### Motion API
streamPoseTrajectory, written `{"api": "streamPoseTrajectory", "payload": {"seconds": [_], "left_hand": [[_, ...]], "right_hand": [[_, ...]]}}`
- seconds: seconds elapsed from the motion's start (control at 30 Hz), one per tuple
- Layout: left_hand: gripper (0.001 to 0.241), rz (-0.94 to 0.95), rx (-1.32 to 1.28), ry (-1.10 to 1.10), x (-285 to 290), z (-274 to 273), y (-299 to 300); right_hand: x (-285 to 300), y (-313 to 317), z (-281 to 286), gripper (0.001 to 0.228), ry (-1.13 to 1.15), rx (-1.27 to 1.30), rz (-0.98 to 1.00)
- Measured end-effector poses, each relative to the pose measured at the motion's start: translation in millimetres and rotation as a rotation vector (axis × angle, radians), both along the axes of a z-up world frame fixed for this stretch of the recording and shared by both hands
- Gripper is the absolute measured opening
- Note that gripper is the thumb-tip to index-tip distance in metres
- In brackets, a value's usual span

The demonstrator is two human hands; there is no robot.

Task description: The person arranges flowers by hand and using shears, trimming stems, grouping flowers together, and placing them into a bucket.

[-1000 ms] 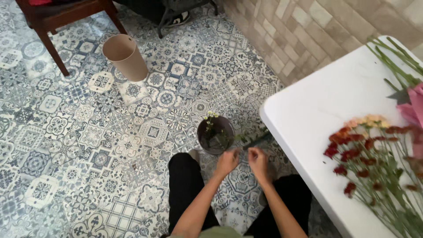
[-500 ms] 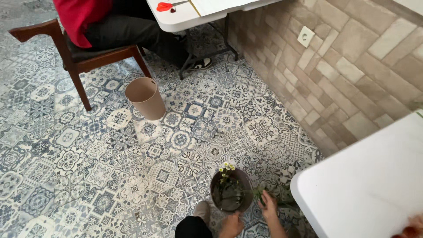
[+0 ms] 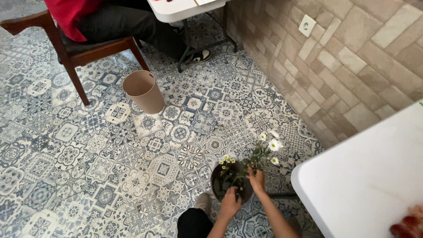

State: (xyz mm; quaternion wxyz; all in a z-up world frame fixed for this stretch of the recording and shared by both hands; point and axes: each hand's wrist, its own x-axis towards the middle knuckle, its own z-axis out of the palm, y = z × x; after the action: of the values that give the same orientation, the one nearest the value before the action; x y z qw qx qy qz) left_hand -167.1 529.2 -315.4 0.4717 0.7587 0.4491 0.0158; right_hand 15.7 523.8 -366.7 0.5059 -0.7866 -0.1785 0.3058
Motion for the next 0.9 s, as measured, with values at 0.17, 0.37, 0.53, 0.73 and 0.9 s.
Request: {"api": "streamPoseTrajectory", "payload": {"seconds": [0.17,0.37,0.53,0.73,0.9], "left_hand": [[0.043,-0.001,0.043,-0.056,-4,9,7],[0.048,-0.018,0.069,-0.088,-10,0,9],[0.053,0.022,0.111,-0.170,-5,18,14],[0.085,0.043,0.227,-0.316,3,43,10],[0.083,0.029,0.278,-0.460,0,71,-8]], "right_hand": [[8,-1,-40,0.066,-0.463,-0.180,0.190],[0,-6,-43,0.067,-0.600,-0.143,0.251],[-8,-8,19,0.069,-0.689,-0.033,0.266],[-39,-30,116,0.050,-0.572,0.082,0.284],[-41,-50,120,0.021,-0.648,-0.054,0.441]]}}
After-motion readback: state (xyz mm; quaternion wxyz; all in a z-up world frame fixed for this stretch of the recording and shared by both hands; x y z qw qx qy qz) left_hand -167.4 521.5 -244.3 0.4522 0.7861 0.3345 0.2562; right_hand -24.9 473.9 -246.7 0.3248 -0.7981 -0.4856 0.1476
